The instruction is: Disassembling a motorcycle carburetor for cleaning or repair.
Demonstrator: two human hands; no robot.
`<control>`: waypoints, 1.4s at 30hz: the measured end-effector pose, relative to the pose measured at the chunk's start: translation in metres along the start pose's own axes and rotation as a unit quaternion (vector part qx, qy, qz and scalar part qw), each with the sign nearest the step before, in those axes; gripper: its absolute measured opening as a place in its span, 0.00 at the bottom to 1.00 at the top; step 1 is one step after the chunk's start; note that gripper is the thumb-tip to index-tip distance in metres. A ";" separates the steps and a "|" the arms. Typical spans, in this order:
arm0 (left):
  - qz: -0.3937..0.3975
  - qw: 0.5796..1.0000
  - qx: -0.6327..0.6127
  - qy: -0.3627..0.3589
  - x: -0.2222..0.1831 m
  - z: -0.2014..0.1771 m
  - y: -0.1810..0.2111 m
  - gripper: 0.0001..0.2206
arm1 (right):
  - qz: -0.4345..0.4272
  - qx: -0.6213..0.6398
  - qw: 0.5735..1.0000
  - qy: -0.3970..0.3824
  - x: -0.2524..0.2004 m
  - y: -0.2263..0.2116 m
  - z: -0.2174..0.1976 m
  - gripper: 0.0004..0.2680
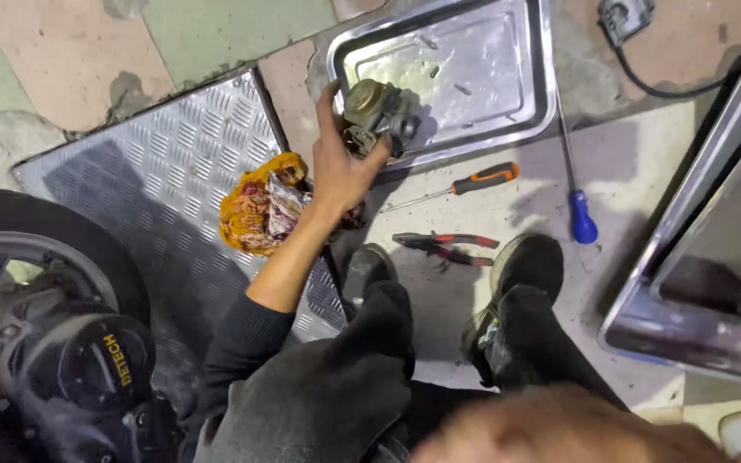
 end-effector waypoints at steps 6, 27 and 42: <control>0.082 0.990 0.112 0.010 0.011 -0.002 0.028 0.53 | 0.259 -0.125 0.889 0.356 -0.024 0.097 -0.141 0.32; 0.025 0.805 -0.591 -0.038 0.016 0.071 -0.058 0.47 | -0.070 0.505 0.669 0.541 0.017 0.288 -0.135 0.23; -0.052 0.552 -0.832 0.017 -0.001 0.105 -0.102 0.35 | 0.277 -0.335 0.814 0.385 0.004 0.231 -0.119 0.24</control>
Point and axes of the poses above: each hand's wrist, its own x-axis towards the middle knuckle, its own z-axis out of the palm, y = z × x, the point moved 8 cm from there along x, towards the middle knuckle, and after that the axes turned 8 degrees about -y, right-handed, at the moved point
